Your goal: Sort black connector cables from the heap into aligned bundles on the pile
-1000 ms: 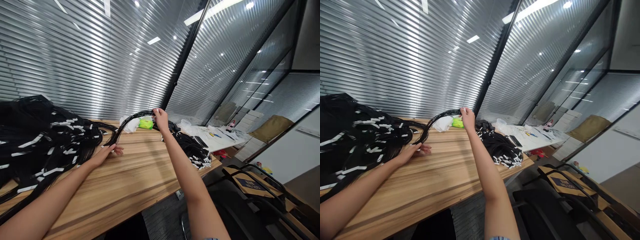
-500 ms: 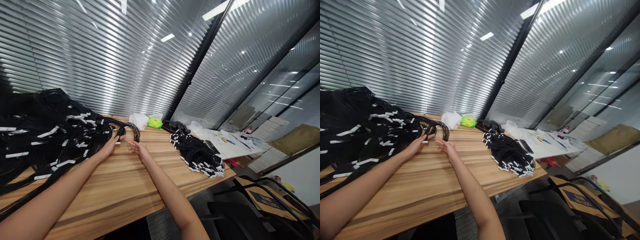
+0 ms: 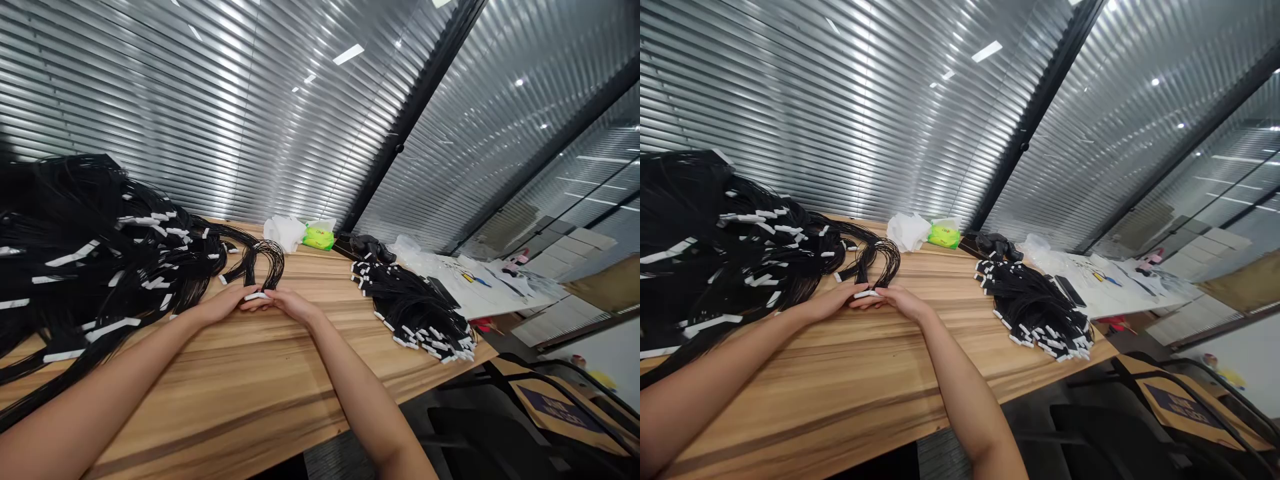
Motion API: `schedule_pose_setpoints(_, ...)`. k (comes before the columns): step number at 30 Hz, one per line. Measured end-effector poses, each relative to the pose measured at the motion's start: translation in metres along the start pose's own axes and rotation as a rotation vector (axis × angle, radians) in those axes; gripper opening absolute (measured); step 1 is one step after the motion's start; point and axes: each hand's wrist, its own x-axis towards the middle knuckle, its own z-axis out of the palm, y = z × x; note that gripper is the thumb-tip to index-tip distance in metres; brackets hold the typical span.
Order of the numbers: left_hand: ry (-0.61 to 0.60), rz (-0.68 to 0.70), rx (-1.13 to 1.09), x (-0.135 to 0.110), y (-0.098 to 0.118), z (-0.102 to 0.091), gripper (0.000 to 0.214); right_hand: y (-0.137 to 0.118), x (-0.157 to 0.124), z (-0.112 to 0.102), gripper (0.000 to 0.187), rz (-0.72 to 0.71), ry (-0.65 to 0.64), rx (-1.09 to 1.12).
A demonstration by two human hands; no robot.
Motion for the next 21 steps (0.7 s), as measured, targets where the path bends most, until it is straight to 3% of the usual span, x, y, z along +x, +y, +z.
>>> schedule_pose_setpoints(4,-0.029,-0.085,-0.131,-0.003,0.008,0.005,0.023,-0.008,-0.008,0.002,0.038,0.019,-0.081,0.079)
schedule_pose_setpoints(8,-0.095,-0.263,-0.428,-0.012,0.013,0.017,0.034,-0.009,-0.009,0.014,0.034,0.098,-0.122,0.235)
schedule_pose_setpoints(12,-0.157,-0.390,-0.588,-0.018,0.018,0.023,0.032,-0.008,-0.004,0.024,0.038,0.132,-0.157,0.204)
schedule_pose_setpoints(14,-0.127,-0.374,-0.644,-0.017,0.020,0.023,0.028,-0.013,-0.004,0.028,0.047,0.176,-0.125,0.023)
schedule_pose_setpoints(16,-0.055,-0.283,-0.710,-0.014,0.021,0.022,0.021,-0.019,-0.008,0.031,0.051,0.175,0.064,-0.339)
schedule_pose_setpoints(19,0.023,-0.159,-0.744,-0.012,0.022,0.023,0.016,-0.028,-0.016,0.039,0.043,0.027,0.435,-0.981)
schedule_pose_setpoints(21,0.055,-0.143,-0.690,-0.011,0.020,0.024,0.015,-0.031,-0.020,0.047,0.044,-0.048,0.503,-1.260)
